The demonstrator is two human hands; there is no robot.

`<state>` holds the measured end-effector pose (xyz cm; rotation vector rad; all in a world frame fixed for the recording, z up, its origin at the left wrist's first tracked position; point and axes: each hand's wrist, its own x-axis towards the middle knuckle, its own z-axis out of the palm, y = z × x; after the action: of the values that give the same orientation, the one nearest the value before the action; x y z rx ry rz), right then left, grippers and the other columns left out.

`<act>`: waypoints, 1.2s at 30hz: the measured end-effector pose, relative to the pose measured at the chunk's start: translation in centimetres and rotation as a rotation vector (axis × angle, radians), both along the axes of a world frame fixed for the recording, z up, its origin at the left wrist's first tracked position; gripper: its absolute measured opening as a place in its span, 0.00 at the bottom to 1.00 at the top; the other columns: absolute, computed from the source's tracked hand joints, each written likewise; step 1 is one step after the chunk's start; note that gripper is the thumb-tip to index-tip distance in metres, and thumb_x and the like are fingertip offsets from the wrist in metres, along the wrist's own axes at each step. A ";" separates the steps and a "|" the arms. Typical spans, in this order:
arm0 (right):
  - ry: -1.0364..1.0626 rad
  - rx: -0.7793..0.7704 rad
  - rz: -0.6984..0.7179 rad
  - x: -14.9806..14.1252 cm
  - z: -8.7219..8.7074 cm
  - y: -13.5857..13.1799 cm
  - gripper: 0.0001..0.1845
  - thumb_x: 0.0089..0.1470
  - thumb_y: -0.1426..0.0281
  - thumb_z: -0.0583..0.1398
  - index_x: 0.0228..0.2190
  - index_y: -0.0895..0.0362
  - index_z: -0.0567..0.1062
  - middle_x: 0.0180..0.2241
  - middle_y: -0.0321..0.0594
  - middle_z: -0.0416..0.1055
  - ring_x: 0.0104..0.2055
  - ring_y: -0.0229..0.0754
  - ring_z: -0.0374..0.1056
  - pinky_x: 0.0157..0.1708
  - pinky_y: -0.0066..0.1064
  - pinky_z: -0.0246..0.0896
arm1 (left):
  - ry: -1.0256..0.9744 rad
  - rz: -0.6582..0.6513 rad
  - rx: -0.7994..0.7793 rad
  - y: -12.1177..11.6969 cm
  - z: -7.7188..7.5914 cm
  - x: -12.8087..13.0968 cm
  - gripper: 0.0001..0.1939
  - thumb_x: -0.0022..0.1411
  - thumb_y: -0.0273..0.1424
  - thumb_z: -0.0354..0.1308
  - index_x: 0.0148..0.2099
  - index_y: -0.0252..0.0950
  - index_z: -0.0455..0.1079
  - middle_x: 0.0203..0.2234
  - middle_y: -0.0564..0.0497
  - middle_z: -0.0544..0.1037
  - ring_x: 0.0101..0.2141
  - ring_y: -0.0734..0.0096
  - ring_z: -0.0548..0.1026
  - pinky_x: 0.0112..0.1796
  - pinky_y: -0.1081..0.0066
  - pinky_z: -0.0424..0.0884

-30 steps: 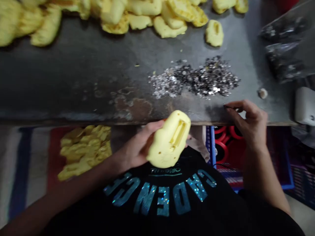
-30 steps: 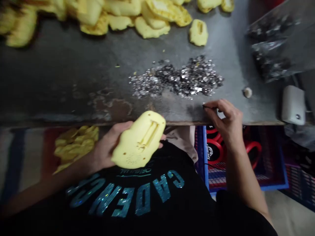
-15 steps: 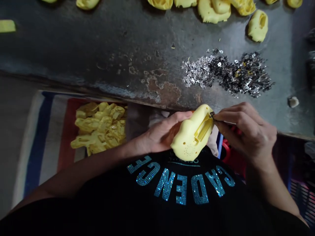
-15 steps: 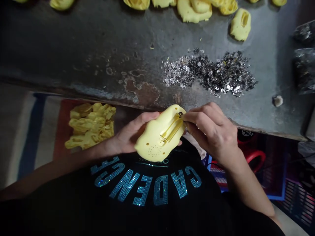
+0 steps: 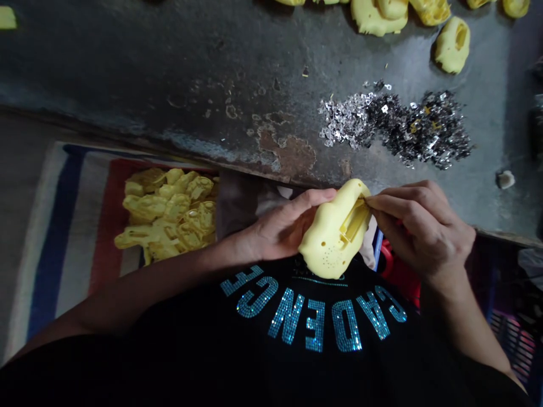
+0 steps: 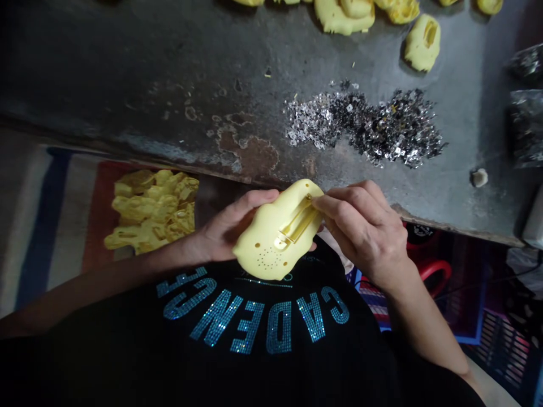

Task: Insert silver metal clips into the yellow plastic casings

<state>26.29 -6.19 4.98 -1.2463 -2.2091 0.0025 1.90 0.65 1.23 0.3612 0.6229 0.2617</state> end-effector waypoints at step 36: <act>0.533 -0.541 -0.064 -0.1 0.1 1.8 0.16 0.66 0.55 0.79 0.47 0.49 0.85 0.40 0.37 0.86 0.35 0.43 0.82 0.36 0.35 0.82 | 0.050 0.074 0.518 -2.0 1.2 -3.1 0.38 0.72 0.55 0.78 0.75 0.46 0.82 0.53 0.45 0.91 0.48 0.58 0.86 0.45 0.68 0.79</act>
<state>26.19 -4.43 5.06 -1.3856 -1.7436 0.8545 -1.20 -1.31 2.45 0.8456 0.6137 0.4882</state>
